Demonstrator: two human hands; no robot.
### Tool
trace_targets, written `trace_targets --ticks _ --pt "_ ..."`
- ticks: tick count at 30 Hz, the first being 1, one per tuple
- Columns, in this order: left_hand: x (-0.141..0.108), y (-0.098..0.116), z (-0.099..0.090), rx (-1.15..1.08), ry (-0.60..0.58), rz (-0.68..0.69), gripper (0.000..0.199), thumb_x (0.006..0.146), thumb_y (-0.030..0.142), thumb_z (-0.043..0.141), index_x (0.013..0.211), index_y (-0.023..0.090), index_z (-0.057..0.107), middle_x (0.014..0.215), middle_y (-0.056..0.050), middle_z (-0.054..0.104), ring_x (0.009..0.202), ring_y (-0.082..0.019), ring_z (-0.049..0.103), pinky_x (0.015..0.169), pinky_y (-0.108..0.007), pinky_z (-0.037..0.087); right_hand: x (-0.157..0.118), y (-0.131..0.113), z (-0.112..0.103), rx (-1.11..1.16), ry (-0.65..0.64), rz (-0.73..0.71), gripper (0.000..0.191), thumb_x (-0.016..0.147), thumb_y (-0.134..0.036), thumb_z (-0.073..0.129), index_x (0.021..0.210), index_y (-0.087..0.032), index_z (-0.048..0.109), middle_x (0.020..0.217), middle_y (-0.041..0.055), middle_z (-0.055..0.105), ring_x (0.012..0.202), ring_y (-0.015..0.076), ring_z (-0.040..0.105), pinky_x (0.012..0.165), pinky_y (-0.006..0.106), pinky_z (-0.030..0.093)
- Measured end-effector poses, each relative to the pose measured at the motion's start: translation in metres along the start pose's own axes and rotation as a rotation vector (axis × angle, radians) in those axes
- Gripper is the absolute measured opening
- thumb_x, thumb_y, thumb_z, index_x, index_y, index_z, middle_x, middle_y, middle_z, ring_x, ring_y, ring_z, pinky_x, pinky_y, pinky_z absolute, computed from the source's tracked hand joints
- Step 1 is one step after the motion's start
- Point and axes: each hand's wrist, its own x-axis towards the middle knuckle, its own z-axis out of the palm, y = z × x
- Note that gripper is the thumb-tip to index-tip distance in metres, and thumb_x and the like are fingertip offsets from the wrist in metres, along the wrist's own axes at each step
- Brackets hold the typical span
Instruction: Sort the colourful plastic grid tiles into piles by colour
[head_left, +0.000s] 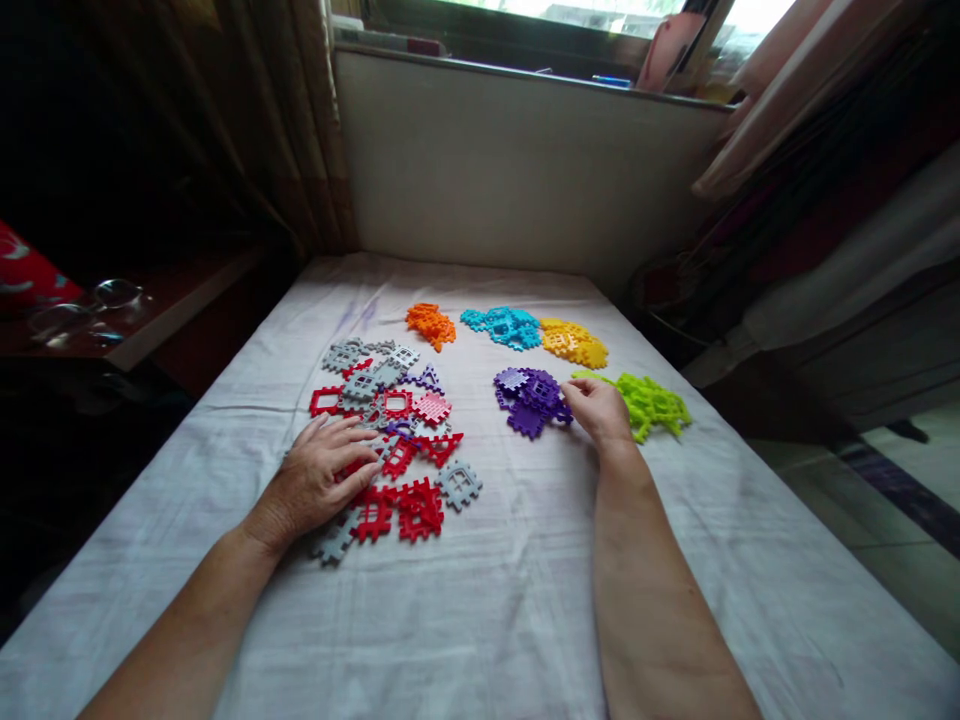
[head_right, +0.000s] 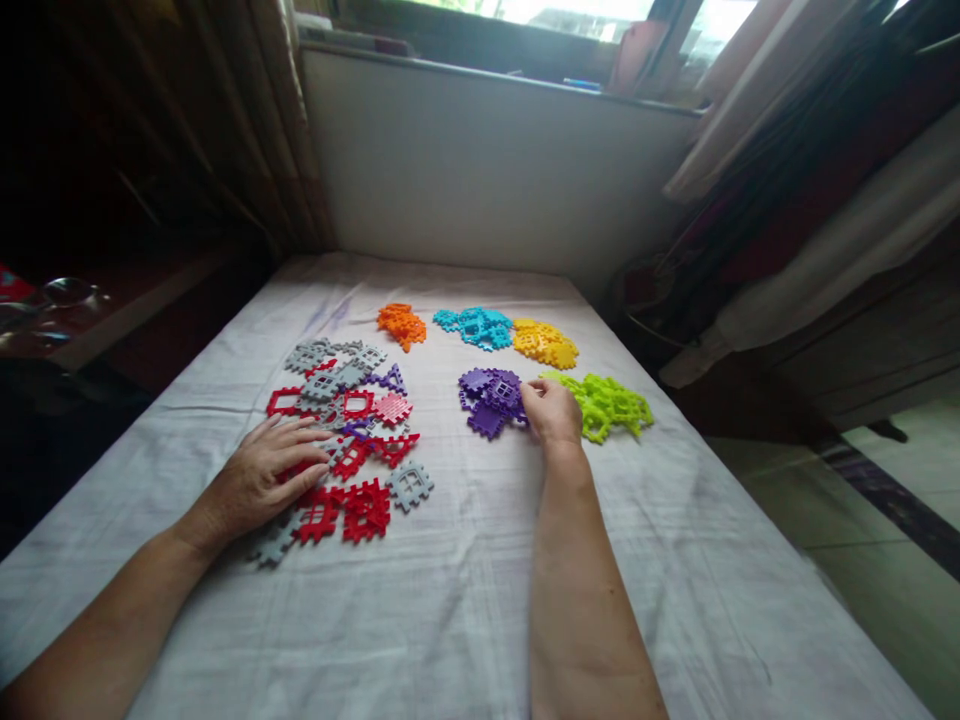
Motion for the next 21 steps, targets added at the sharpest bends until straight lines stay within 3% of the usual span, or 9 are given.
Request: trace_targets --ticks 3,6,10,12,16,21 --pt "-0.001 -0.003 -0.003 0.028 0.055 -0.051 0.033 0.090 0.051 0.051 0.082 0.029 0.073 0.117 -0.003 0.076 0.123 -0.028 0.061 0.116 -0.054 0.033 -0.006 -0.021 -0.003 0.028 0.004 0.038 0.031 0.091 -0.037 0.055 0.107 -0.019 0.075 0.094 0.0090 0.077 0.084 0.0192 0.068 0.072 0.028 0.046" --pt "-0.002 -0.006 -0.004 0.057 0.101 -0.122 0.032 0.089 0.051 0.052 0.074 0.028 0.069 0.114 -0.003 0.076 0.119 -0.028 0.063 0.115 -0.055 0.034 -0.025 -0.057 0.009 0.094 -0.062 -0.090 0.026 0.093 -0.037 0.056 0.104 -0.026 0.076 0.093 0.0021 0.077 0.086 0.0158 0.068 0.077 0.025 0.048" --pt "-0.002 -0.005 -0.005 0.059 0.125 -0.155 0.030 0.088 0.049 0.053 0.072 0.027 0.065 0.113 -0.004 0.076 0.117 -0.028 0.064 0.115 -0.053 0.034 -0.070 -0.108 0.041 0.139 -0.218 -0.527 0.021 0.093 -0.032 0.058 0.102 -0.027 0.077 0.102 0.0025 0.076 0.085 0.0161 0.068 0.081 0.027 0.050" --pt "-0.002 -0.004 -0.004 0.051 0.150 -0.144 0.026 0.086 0.049 0.056 0.081 0.027 0.068 0.118 -0.005 0.075 0.120 -0.027 0.063 0.116 -0.051 0.035 -0.091 -0.123 0.056 0.089 -0.257 -0.721 0.021 0.093 -0.032 0.060 0.106 -0.028 0.076 0.116 0.0049 0.073 0.104 0.0193 0.066 0.093 0.031 0.049" --pt "-0.001 -0.002 0.000 0.067 0.132 -0.087 0.030 0.084 0.051 0.061 0.102 0.029 0.073 0.128 -0.006 0.071 0.128 -0.030 0.057 0.116 -0.054 0.033 -0.113 -0.129 0.074 -0.080 -0.247 -0.873 0.035 0.087 -0.040 0.068 0.120 -0.028 0.072 0.153 0.0113 0.049 0.144 0.0323 0.037 0.113 0.050 0.035" --pt "-0.004 -0.004 0.005 0.072 0.086 -0.088 0.030 0.084 0.050 0.062 0.104 0.030 0.074 0.132 -0.006 0.068 0.132 -0.031 0.054 0.117 -0.057 0.030 -0.115 -0.126 0.078 -0.145 -0.289 -0.831 0.043 0.087 -0.041 0.066 0.128 -0.028 0.066 0.159 0.0124 0.039 0.150 0.0342 0.027 0.117 0.054 0.027"
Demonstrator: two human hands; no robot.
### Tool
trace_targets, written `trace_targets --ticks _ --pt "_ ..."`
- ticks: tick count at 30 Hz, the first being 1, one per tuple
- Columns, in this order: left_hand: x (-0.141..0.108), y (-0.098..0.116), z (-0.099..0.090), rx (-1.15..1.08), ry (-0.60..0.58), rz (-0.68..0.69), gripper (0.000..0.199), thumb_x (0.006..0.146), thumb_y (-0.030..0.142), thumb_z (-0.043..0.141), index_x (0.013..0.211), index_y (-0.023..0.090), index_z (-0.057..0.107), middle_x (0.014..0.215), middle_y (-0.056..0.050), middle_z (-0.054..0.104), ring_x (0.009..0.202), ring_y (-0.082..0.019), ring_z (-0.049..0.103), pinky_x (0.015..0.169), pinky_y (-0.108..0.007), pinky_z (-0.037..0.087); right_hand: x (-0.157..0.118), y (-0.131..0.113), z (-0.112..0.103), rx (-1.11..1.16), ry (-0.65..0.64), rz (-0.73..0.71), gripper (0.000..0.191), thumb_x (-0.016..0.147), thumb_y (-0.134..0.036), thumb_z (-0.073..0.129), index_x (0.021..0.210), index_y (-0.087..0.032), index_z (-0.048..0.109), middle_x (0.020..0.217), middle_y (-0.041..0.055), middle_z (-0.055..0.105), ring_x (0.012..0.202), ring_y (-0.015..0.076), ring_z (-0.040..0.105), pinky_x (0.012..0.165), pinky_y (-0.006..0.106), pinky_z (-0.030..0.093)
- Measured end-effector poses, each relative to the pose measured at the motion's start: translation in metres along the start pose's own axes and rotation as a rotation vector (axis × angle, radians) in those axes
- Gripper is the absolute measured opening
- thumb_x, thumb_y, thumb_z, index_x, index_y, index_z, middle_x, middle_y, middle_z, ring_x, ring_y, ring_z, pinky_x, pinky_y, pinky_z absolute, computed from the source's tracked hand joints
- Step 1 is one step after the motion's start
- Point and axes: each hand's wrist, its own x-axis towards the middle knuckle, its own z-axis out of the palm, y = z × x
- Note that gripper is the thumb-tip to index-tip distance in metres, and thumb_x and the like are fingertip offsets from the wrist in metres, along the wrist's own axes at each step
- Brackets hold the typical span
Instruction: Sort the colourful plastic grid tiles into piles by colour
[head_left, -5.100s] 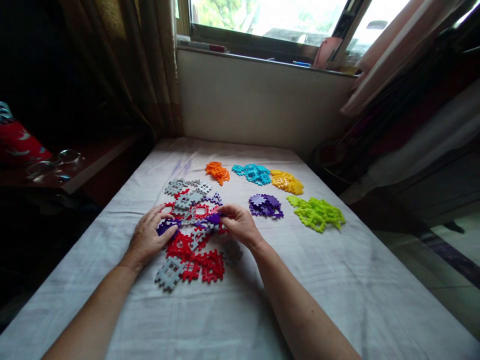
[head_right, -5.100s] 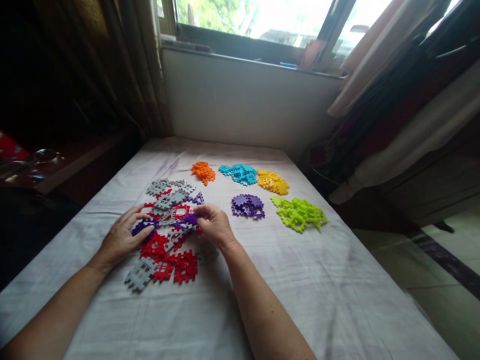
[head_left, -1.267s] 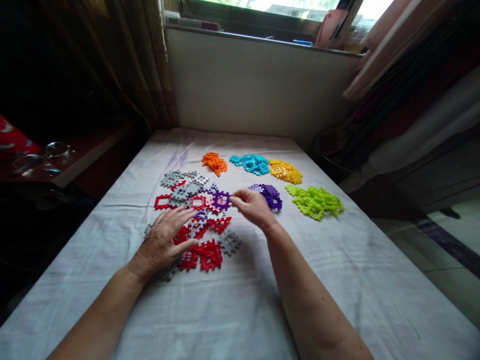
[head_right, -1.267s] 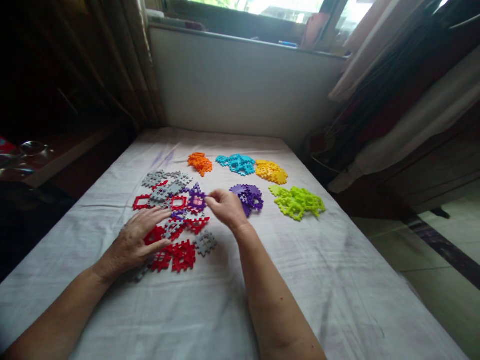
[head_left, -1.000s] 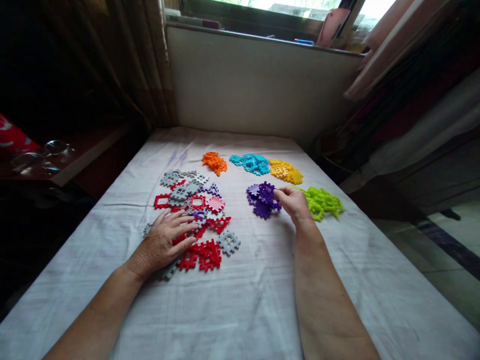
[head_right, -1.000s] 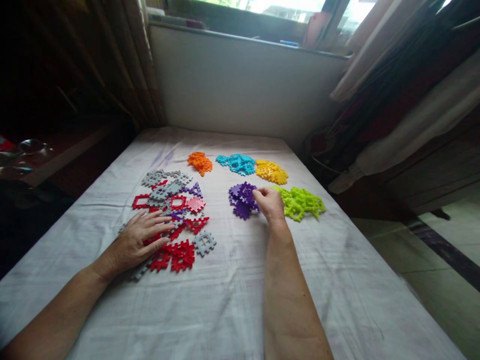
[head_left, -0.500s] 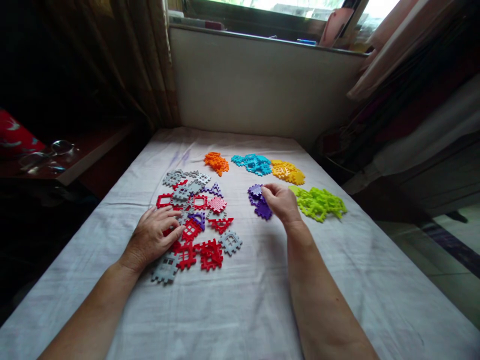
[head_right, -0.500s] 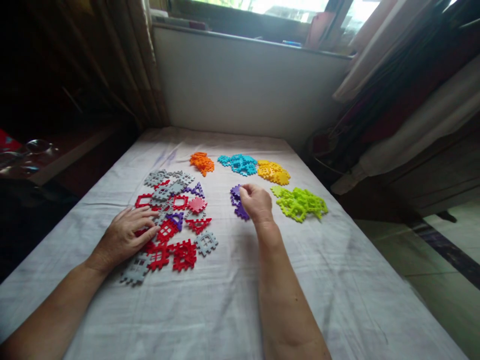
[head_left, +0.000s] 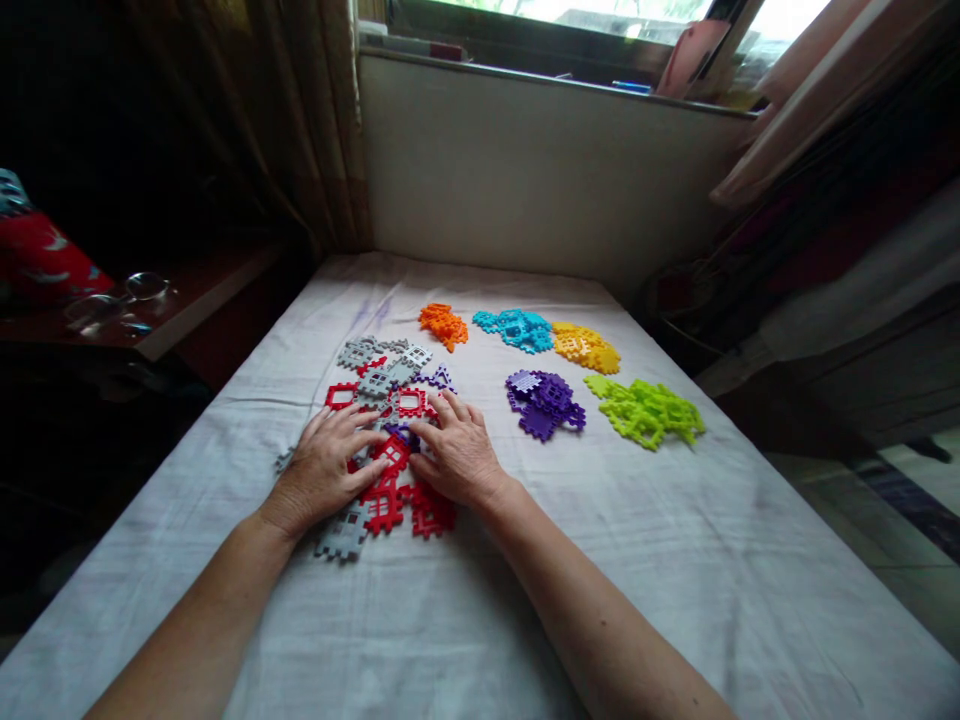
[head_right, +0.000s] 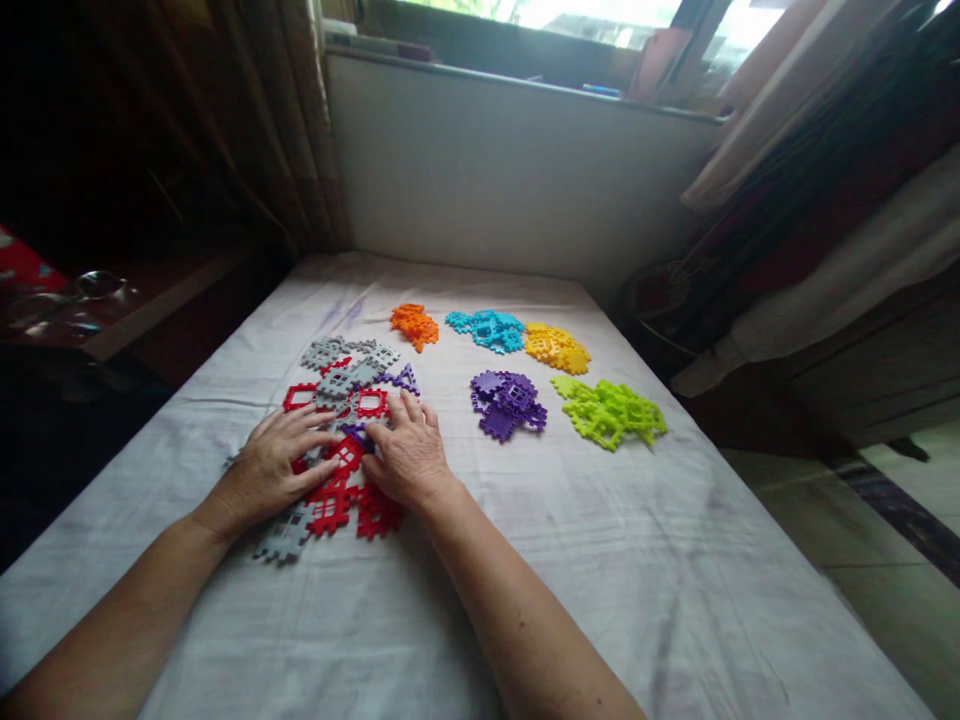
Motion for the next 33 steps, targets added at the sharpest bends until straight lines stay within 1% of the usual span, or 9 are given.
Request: trace_targets --ticks 5,9,15,17,19,21,23,26,33 --pt "-0.001 -0.004 0.004 -0.033 -0.041 -0.030 0.036 0.085 0.053 0.060 0.111 0.031 0.073 0.138 -0.006 0.064 0.134 -0.030 0.052 0.118 -0.056 0.031 0.000 -0.002 0.001 0.000 -0.015 0.044 0.048 0.087 -0.045 0.064 0.128 -0.021 0.064 0.161 0.0186 0.035 0.152 0.0373 0.022 0.118 0.058 0.022" --pt "-0.002 -0.006 0.005 -0.044 -0.047 -0.031 0.037 0.086 0.055 0.059 0.112 0.032 0.073 0.140 -0.006 0.063 0.134 -0.031 0.052 0.118 -0.057 0.032 -0.001 -0.001 0.007 0.039 -0.001 0.056 0.046 0.086 -0.044 0.066 0.126 -0.023 0.064 0.161 0.0155 0.036 0.152 0.0363 0.022 0.118 0.059 0.020" --pt "-0.002 -0.007 0.006 -0.039 -0.048 -0.021 0.036 0.087 0.054 0.059 0.113 0.032 0.072 0.141 -0.006 0.062 0.134 -0.030 0.051 0.117 -0.057 0.032 0.001 -0.003 0.012 0.125 0.067 0.083 0.054 0.079 -0.035 0.072 0.129 -0.020 0.061 0.158 0.0148 0.041 0.152 0.0360 0.021 0.120 0.056 0.019" --pt "-0.002 -0.007 0.006 -0.040 -0.049 -0.018 0.036 0.087 0.054 0.059 0.114 0.033 0.072 0.141 -0.006 0.062 0.134 -0.030 0.052 0.116 -0.057 0.033 0.002 -0.005 0.011 0.154 0.108 0.059 0.050 0.080 -0.034 0.071 0.128 -0.023 0.062 0.152 0.0110 0.050 0.150 0.0337 0.026 0.119 0.053 0.022" --pt "-0.002 -0.008 0.006 -0.042 -0.054 -0.017 0.037 0.087 0.053 0.059 0.115 0.033 0.071 0.140 -0.006 0.062 0.134 -0.030 0.052 0.116 -0.058 0.033 0.003 -0.008 0.010 0.182 0.133 0.060 0.039 0.084 -0.034 0.069 0.122 -0.025 0.064 0.137 0.0086 0.064 0.143 0.0303 0.039 0.116 0.048 0.029" --pt "-0.002 -0.008 0.006 -0.043 -0.059 -0.015 0.037 0.087 0.053 0.058 0.116 0.033 0.071 0.141 -0.006 0.062 0.134 -0.030 0.052 0.116 -0.058 0.033 0.004 -0.011 0.010 0.203 0.129 0.074 0.028 0.089 -0.033 0.065 0.116 -0.026 0.065 0.120 0.0066 0.072 0.126 0.0258 0.055 0.108 0.041 0.038" --pt "-0.002 -0.009 0.006 -0.040 -0.065 -0.013 0.036 0.087 0.053 0.058 0.115 0.034 0.072 0.142 -0.006 0.061 0.134 -0.030 0.051 0.116 -0.058 0.033 0.005 -0.013 0.009 0.225 0.104 0.075 0.023 0.092 -0.027 0.061 0.114 -0.027 0.065 0.110 0.0040 0.075 0.108 0.0210 0.064 0.098 0.034 0.045" --pt "-0.002 -0.010 0.006 -0.040 -0.075 -0.006 0.036 0.087 0.053 0.059 0.115 0.034 0.072 0.143 -0.006 0.060 0.135 -0.029 0.051 0.117 -0.056 0.032 0.004 -0.015 0.009 0.243 0.087 0.043 0.024 0.092 -0.019 0.058 0.115 -0.026 0.063 0.108 0.0023 0.075 0.099 0.0174 0.067 0.089 0.027 0.048" --pt "-0.001 -0.012 0.007 -0.041 -0.076 0.017 0.036 0.088 0.054 0.057 0.111 0.032 0.073 0.144 -0.006 0.060 0.133 -0.029 0.052 0.116 -0.055 0.034 0.007 -0.011 0.014 0.221 0.195 -0.069 0.026 0.089 -0.013 0.054 0.110 -0.022 0.066 0.107 0.0073 0.074 0.099 0.0195 0.067 0.091 0.030 0.051"
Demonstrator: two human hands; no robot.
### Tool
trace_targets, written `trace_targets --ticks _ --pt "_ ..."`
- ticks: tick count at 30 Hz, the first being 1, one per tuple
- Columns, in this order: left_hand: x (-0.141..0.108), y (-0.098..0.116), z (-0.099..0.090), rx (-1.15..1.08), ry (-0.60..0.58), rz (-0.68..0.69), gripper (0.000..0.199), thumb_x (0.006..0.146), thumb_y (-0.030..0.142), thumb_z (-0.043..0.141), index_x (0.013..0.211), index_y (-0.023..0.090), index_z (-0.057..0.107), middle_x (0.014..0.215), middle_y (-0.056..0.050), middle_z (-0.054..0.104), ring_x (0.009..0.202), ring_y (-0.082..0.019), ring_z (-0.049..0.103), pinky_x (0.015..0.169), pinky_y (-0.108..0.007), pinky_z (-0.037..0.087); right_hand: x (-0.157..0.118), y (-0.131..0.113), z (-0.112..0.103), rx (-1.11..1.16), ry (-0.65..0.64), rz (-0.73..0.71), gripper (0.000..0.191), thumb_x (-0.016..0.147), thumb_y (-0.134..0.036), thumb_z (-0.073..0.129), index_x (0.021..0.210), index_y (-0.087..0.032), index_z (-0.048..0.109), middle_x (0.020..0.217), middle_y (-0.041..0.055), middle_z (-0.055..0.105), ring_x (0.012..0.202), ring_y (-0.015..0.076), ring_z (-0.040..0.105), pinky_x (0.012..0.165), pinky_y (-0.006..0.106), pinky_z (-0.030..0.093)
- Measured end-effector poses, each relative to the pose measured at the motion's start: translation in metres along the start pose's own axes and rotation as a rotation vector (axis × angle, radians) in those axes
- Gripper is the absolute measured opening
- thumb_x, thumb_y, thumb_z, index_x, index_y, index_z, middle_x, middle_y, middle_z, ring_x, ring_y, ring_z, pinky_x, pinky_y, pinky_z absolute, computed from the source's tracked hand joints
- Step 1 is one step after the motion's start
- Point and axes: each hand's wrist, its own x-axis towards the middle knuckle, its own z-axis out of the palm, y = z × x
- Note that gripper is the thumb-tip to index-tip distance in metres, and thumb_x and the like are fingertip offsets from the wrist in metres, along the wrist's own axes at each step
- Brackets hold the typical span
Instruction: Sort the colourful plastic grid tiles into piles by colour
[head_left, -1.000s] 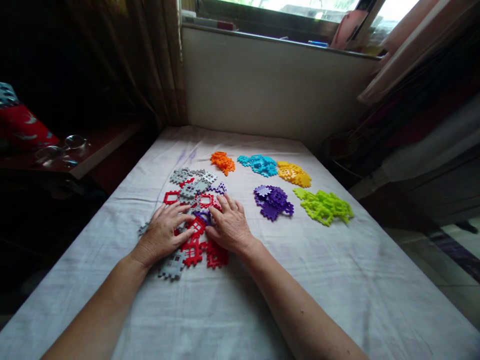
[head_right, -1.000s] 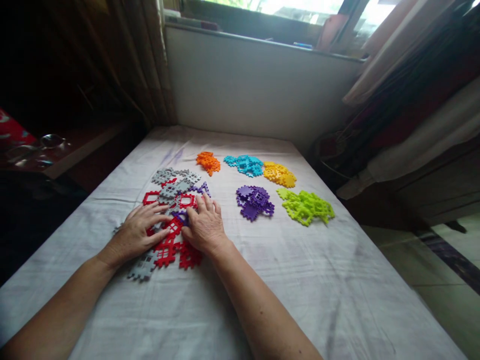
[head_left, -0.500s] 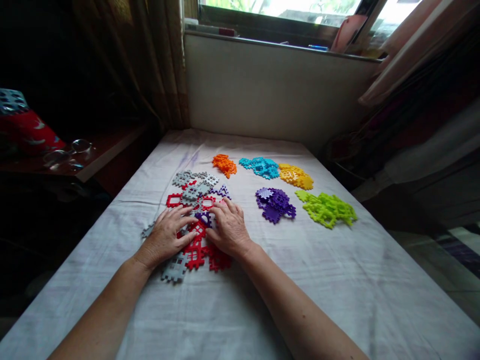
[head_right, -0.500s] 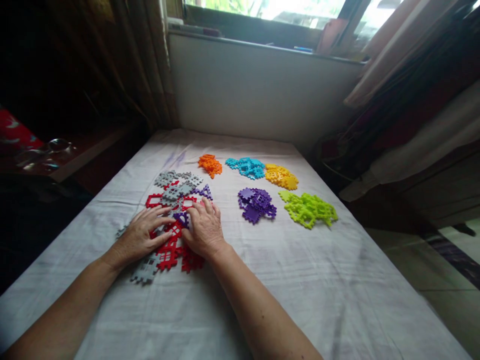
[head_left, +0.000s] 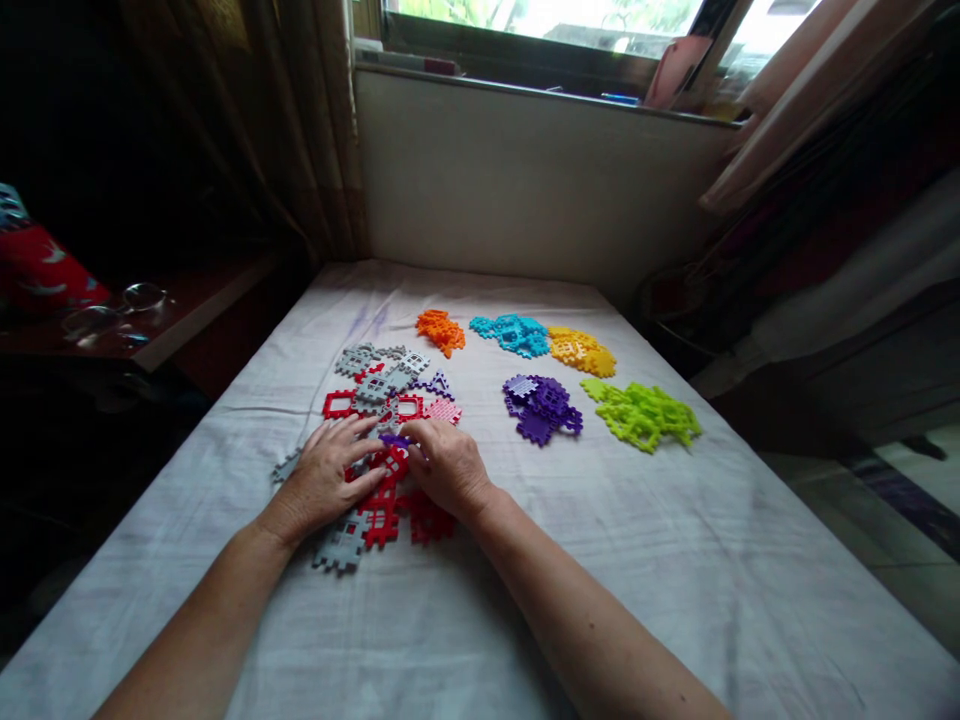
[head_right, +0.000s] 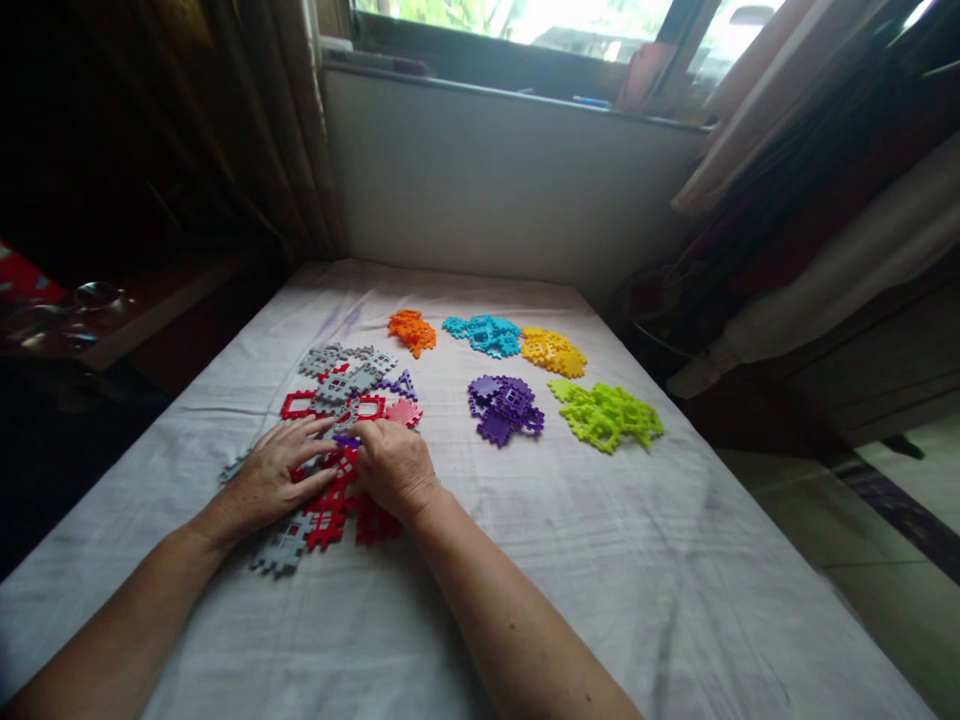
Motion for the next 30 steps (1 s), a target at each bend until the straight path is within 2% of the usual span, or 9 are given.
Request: trace_targets --ticks 3,6,8,11,14,20,24,27,30 --pt "0.000 0.000 0.001 -0.002 0.008 -0.001 0.036 0.088 0.055 0.057 0.112 0.033 0.073 0.144 -0.005 0.059 0.134 -0.030 0.051 0.116 -0.055 0.035 0.004 0.014 -0.009 0.049 0.102 0.054 0.033 0.086 -0.011 0.052 0.114 -0.020 0.067 0.105 0.0076 0.074 0.092 0.0184 0.067 0.088 0.029 0.052" --pt "0.000 0.000 0.001 -0.001 0.016 -0.007 0.036 0.088 0.054 0.058 0.114 0.034 0.073 0.144 -0.005 0.060 0.133 -0.030 0.052 0.115 -0.057 0.035 0.006 0.040 -0.033 0.061 0.205 0.273 0.041 0.083 -0.013 0.053 0.121 -0.020 0.067 0.099 0.0053 0.075 0.080 0.0169 0.067 0.081 0.028 0.052" --pt "0.000 0.000 0.000 -0.003 0.016 -0.002 0.036 0.088 0.053 0.058 0.114 0.033 0.073 0.142 -0.006 0.061 0.131 -0.030 0.054 0.114 -0.056 0.036 0.005 0.062 -0.055 0.013 0.250 0.450 0.039 0.082 -0.015 0.054 0.117 -0.021 0.070 0.097 0.0047 0.076 0.080 0.0173 0.068 0.082 0.028 0.051" --pt "0.000 0.001 -0.001 -0.008 0.025 0.008 0.035 0.088 0.052 0.058 0.113 0.032 0.073 0.140 -0.007 0.063 0.130 -0.030 0.055 0.113 -0.054 0.038 0.001 0.090 -0.082 -0.060 0.264 0.664 0.038 0.082 -0.019 0.054 0.116 -0.022 0.072 0.096 0.0040 0.077 0.084 0.0185 0.069 0.082 0.029 0.051" --pt "0.000 0.002 -0.002 -0.007 0.040 0.002 0.034 0.087 0.051 0.059 0.111 0.032 0.074 0.137 -0.007 0.065 0.127 -0.030 0.057 0.113 -0.055 0.037 -0.004 0.107 -0.094 -0.117 0.241 0.768 0.038 0.081 -0.020 0.055 0.114 -0.023 0.074 0.099 0.0044 0.077 0.088 0.0198 0.070 0.082 0.029 0.050" --pt "0.000 0.004 -0.003 -0.003 0.057 -0.049 0.033 0.089 0.052 0.055 0.106 0.032 0.075 0.131 -0.006 0.068 0.122 -0.030 0.060 0.114 -0.059 0.033 -0.011 0.116 -0.097 -0.223 0.168 0.815 0.039 0.083 -0.021 0.056 0.117 -0.022 0.074 0.103 0.0061 0.077 0.097 0.0221 0.069 0.085 0.030 0.051" --pt "0.001 0.007 -0.006 -0.012 0.063 -0.093 0.033 0.089 0.054 0.053 0.102 0.032 0.075 0.123 -0.005 0.073 0.119 -0.028 0.063 0.116 -0.059 0.030 -0.013 0.114 -0.102 -0.346 0.212 0.811 0.038 0.087 -0.028 0.056 0.120 -0.022 0.073 0.113 0.0110 0.073 0.101 0.0253 0.069 0.086 0.034 0.052" --pt "0.002 0.009 -0.009 -0.027 0.085 -0.123 0.035 0.090 0.055 0.051 0.096 0.031 0.074 0.117 -0.004 0.075 0.113 -0.027 0.065 0.115 -0.058 0.030 -0.011 0.105 -0.102 -0.349 0.233 0.739 0.034 0.090 -0.028 0.054 0.117 -0.023 0.074 0.114 0.0103 0.072 0.101 0.0247 0.068 0.087 0.035 0.052" --pt "0.002 0.009 -0.009 -0.036 0.128 -0.140 0.035 0.090 0.056 0.051 0.089 0.029 0.073 0.112 -0.003 0.076 0.109 -0.026 0.067 0.114 -0.056 0.033 -0.004 0.090 -0.093 -0.296 0.189 0.618 0.031 0.092 -0.027 0.053 0.114 -0.024 0.074 0.115 0.0080 0.072 0.099 0.0217 0.068 0.089 0.033 0.051"
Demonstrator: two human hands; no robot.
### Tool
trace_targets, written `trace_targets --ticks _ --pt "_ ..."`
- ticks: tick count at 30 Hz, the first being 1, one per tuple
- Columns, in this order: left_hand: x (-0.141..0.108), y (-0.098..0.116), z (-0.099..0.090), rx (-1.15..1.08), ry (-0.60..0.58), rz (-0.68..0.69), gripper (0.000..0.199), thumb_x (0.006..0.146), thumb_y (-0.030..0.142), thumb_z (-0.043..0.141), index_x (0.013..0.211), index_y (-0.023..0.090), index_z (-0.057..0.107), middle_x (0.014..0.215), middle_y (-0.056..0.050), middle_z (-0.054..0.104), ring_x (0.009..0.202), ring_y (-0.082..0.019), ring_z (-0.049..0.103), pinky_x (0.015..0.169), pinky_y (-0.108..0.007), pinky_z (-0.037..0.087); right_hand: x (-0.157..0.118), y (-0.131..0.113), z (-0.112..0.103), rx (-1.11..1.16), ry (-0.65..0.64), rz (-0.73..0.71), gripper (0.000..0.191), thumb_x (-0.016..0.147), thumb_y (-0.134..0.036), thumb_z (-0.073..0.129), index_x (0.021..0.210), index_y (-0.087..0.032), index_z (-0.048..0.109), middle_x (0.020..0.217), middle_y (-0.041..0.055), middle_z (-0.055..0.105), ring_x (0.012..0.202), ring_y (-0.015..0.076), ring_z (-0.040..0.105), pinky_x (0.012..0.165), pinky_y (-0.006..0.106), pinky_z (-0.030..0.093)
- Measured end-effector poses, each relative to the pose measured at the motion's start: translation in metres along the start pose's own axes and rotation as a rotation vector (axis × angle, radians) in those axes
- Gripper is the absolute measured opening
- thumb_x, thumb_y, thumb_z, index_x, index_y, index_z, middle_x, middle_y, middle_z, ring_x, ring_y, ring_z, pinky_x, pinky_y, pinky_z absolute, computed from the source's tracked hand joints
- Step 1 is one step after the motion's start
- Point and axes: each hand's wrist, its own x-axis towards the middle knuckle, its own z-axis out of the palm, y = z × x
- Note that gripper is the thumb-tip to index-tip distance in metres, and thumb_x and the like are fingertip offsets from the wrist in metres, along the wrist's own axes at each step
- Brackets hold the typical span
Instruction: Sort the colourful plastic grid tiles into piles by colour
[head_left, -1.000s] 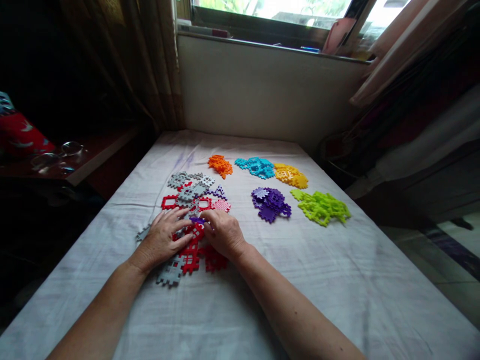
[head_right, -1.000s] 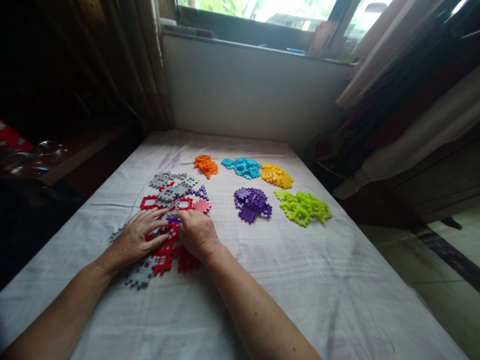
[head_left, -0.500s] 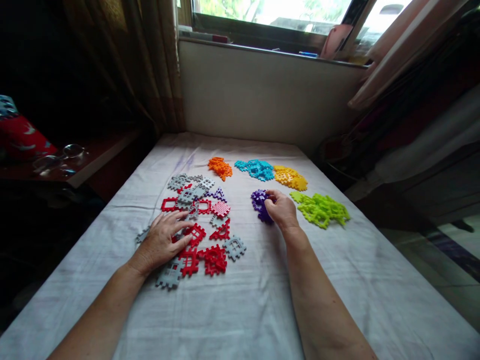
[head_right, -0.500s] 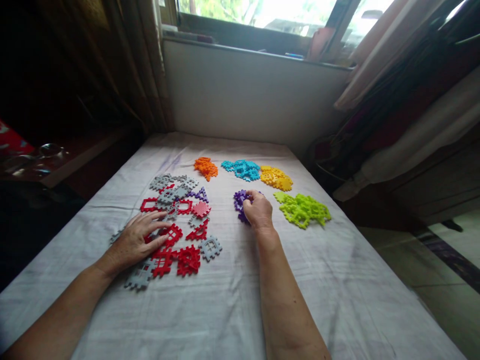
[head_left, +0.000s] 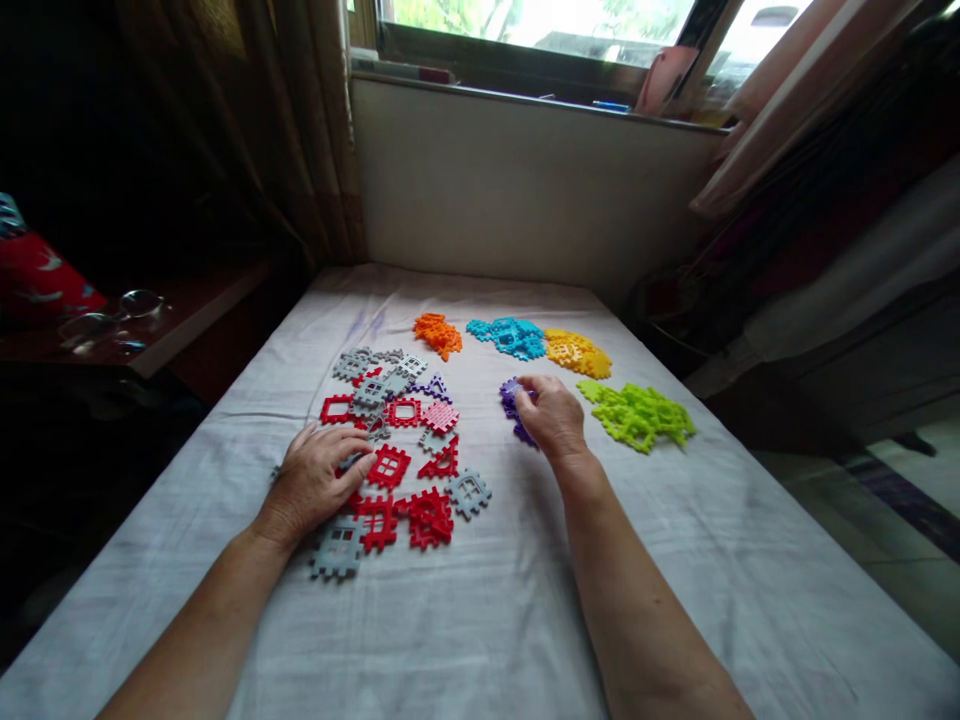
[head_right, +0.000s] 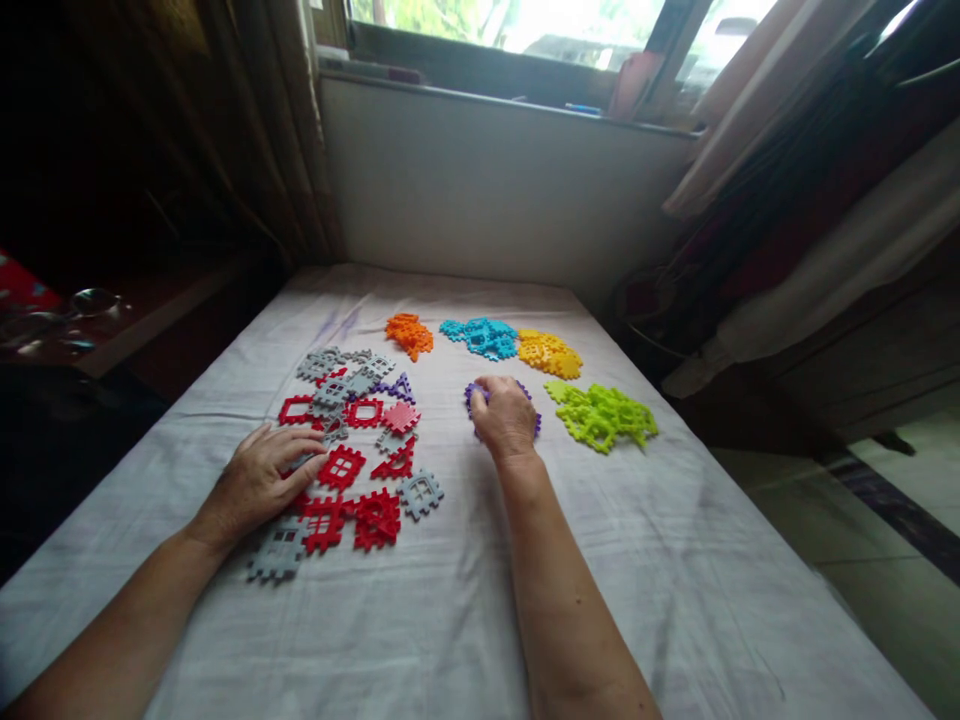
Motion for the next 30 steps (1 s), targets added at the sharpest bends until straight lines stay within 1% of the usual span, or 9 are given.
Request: trace_targets --ticks 3,6,10,13,15,19,22,26,30 --pt "0.000 -0.004 0.001 0.005 0.051 -0.010 0.035 0.090 0.055 0.049 0.086 0.028 0.072 0.108 -0.003 0.077 0.104 -0.025 0.069 0.112 -0.053 0.036 -0.003 -0.024 0.010 0.016 -0.106 -0.094 0.030 0.093 -0.028 0.053 0.114 -0.026 0.074 0.117 0.0059 0.073 0.098 0.0190 0.069 0.090 0.030 0.051" --pt "0.001 -0.009 0.002 -0.005 0.089 -0.006 0.036 0.091 0.053 0.047 0.084 0.027 0.072 0.103 -0.003 0.078 0.099 -0.024 0.070 0.109 -0.049 0.041 0.001 -0.049 0.024 -0.017 -0.220 -0.132 0.030 0.094 -0.031 0.053 0.116 -0.028 0.073 0.119 0.0038 0.073 0.105 0.0194 0.068 0.092 0.030 0.050" --pt "0.002 -0.012 0.003 -0.020 0.120 0.014 0.038 0.092 0.053 0.046 0.083 0.026 0.071 0.100 -0.004 0.078 0.096 -0.022 0.071 0.103 -0.043 0.046 0.013 -0.076 0.041 -0.062 -0.343 -0.097 0.034 0.094 -0.038 0.056 0.124 -0.030 0.068 0.124 0.0037 0.073 0.114 0.0220 0.067 0.093 0.032 0.050" --pt "0.004 -0.012 0.002 -0.029 0.125 0.034 0.038 0.092 0.053 0.046 0.082 0.026 0.070 0.099 -0.005 0.078 0.094 -0.022 0.071 0.098 -0.041 0.049 0.023 -0.090 0.047 -0.083 -0.374 -0.065 0.037 0.093 -0.042 0.057 0.126 -0.029 0.067 0.125 0.0051 0.072 0.116 0.0233 0.067 0.092 0.033 0.052" --pt "0.005 -0.011 0.001 -0.039 0.123 0.045 0.038 0.093 0.053 0.046 0.082 0.026 0.070 0.097 -0.005 0.078 0.093 -0.022 0.071 0.096 -0.040 0.050 0.028 -0.097 0.048 -0.104 -0.387 -0.052 0.037 0.092 -0.041 0.059 0.125 -0.026 0.068 0.125 0.0079 0.072 0.116 0.0245 0.067 0.091 0.034 0.052" --pt "0.005 -0.011 0.000 -0.056 0.113 0.047 0.036 0.093 0.052 0.048 0.082 0.026 0.070 0.097 -0.004 0.078 0.093 -0.022 0.071 0.094 -0.040 0.051 0.032 -0.102 0.047 -0.136 -0.434 -0.037 0.032 0.089 -0.033 0.061 0.117 -0.022 0.072 0.124 0.0120 0.072 0.115 0.0266 0.068 0.090 0.034 0.052" --pt "0.005 -0.011 0.001 -0.066 0.113 0.044 0.035 0.093 0.050 0.048 0.082 0.026 0.070 0.097 -0.004 0.078 0.093 -0.022 0.070 0.094 -0.040 0.051 0.031 -0.098 0.049 -0.094 -0.426 -0.028 0.033 0.088 -0.037 0.063 0.118 -0.024 0.072 0.122 0.0105 0.073 0.115 0.0265 0.068 0.089 0.033 0.052" --pt "0.005 -0.012 0.002 -0.074 0.122 0.046 0.036 0.092 0.050 0.049 0.081 0.025 0.070 0.096 -0.005 0.077 0.092 -0.022 0.070 0.092 -0.040 0.052 0.026 -0.090 0.055 0.016 -0.353 0.002 0.036 0.087 -0.036 0.063 0.122 -0.027 0.068 0.121 0.0064 0.073 0.112 0.0232 0.068 0.090 0.031 0.051" --pt "0.005 -0.012 0.002 -0.075 0.120 0.057 0.036 0.093 0.051 0.048 0.083 0.024 0.071 0.096 -0.006 0.077 0.091 -0.022 0.070 0.092 -0.039 0.053 0.020 -0.084 0.054 0.115 -0.259 -0.008 0.022 0.091 -0.033 0.059 0.108 -0.027 0.072 0.114 0.0037 0.075 0.106 0.0197 0.069 0.088 0.028 0.049"
